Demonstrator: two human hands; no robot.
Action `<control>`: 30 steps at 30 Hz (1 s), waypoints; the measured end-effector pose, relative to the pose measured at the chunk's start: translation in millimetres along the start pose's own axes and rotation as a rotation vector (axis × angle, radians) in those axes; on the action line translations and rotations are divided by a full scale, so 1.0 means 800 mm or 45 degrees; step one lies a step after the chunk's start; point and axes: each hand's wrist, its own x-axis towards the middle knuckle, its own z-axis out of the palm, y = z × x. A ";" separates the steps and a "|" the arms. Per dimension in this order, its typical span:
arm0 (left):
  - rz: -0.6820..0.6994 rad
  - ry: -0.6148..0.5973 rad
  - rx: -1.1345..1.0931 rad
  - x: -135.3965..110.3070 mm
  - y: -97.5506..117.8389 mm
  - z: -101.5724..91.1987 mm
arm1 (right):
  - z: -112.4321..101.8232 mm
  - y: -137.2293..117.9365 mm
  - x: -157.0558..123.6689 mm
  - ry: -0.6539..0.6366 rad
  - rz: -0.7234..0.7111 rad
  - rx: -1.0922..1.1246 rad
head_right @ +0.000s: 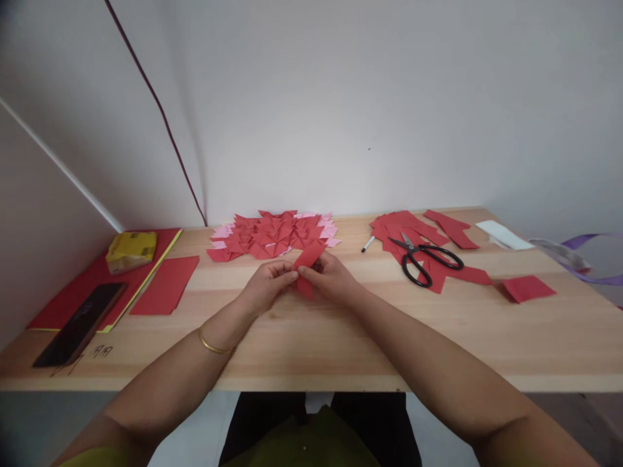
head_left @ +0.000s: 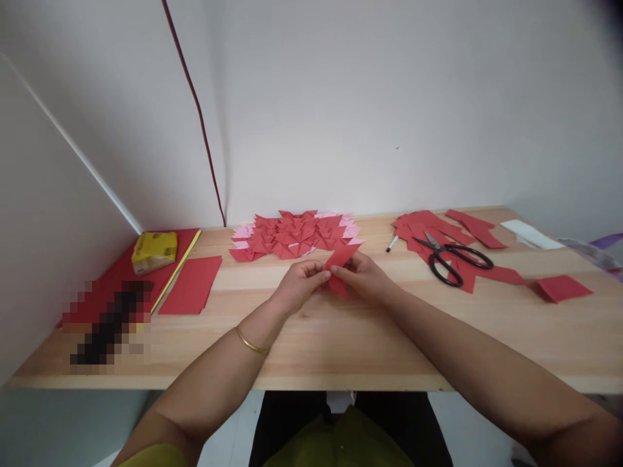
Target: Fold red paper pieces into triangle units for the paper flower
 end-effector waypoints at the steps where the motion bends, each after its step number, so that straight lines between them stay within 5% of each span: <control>1: -0.022 -0.025 0.002 0.000 -0.001 0.000 | 0.001 -0.001 0.000 0.030 0.003 0.008; 12: 0.065 -0.019 0.300 -0.002 0.010 0.001 | 0.001 0.000 0.004 0.031 -0.011 0.147; 21: 0.138 0.157 0.103 0.003 0.005 -0.003 | -0.002 0.002 0.005 -0.108 -0.026 0.109; 30: 0.131 0.175 0.104 0.002 0.004 0.001 | 0.000 0.004 0.002 -0.118 0.009 0.156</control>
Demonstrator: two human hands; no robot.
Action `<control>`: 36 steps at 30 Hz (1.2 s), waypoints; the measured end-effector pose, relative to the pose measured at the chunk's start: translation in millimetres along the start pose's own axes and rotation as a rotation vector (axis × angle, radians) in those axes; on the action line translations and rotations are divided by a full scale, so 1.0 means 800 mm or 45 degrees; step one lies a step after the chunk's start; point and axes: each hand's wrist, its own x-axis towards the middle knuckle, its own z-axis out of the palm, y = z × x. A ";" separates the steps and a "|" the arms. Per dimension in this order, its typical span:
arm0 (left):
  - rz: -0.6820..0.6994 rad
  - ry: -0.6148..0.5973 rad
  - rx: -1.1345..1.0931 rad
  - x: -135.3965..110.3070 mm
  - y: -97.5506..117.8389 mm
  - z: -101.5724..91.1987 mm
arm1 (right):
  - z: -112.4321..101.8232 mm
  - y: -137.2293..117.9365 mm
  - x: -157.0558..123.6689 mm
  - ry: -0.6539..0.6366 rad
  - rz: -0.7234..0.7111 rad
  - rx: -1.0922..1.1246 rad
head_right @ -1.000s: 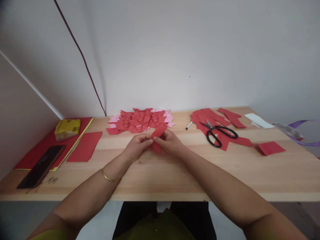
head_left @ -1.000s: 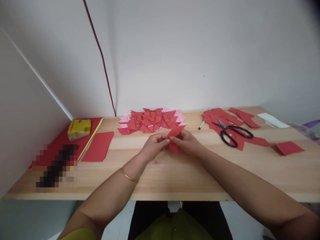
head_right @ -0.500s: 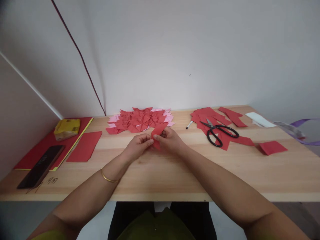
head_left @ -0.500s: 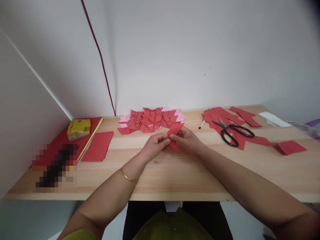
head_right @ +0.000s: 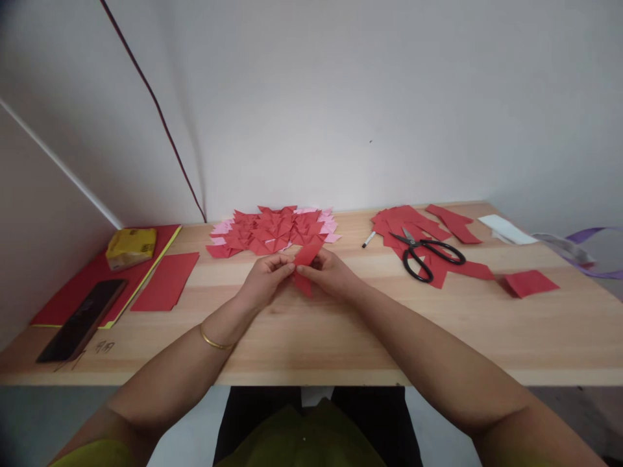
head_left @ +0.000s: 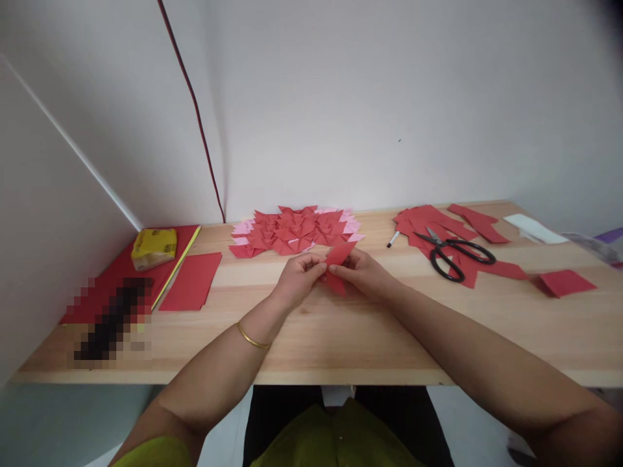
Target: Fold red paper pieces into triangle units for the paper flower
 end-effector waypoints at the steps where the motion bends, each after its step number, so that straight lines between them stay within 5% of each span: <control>1: 0.001 0.009 0.004 0.000 0.000 0.000 | 0.001 -0.001 0.000 -0.006 -0.012 0.013; 13: 0.036 0.060 0.153 0.001 0.003 0.000 | 0.012 0.005 -0.003 0.103 0.089 0.245; 20: -0.079 0.068 -0.124 0.001 0.008 0.004 | 0.009 0.010 -0.007 0.010 0.112 0.277; 27: -0.132 -0.004 -0.346 0.002 0.005 -0.001 | 0.001 0.003 -0.008 -0.035 -0.053 0.091; 36: -0.054 -0.034 -0.184 -0.001 0.010 -0.001 | -0.002 -0.003 -0.007 -0.184 -0.065 0.191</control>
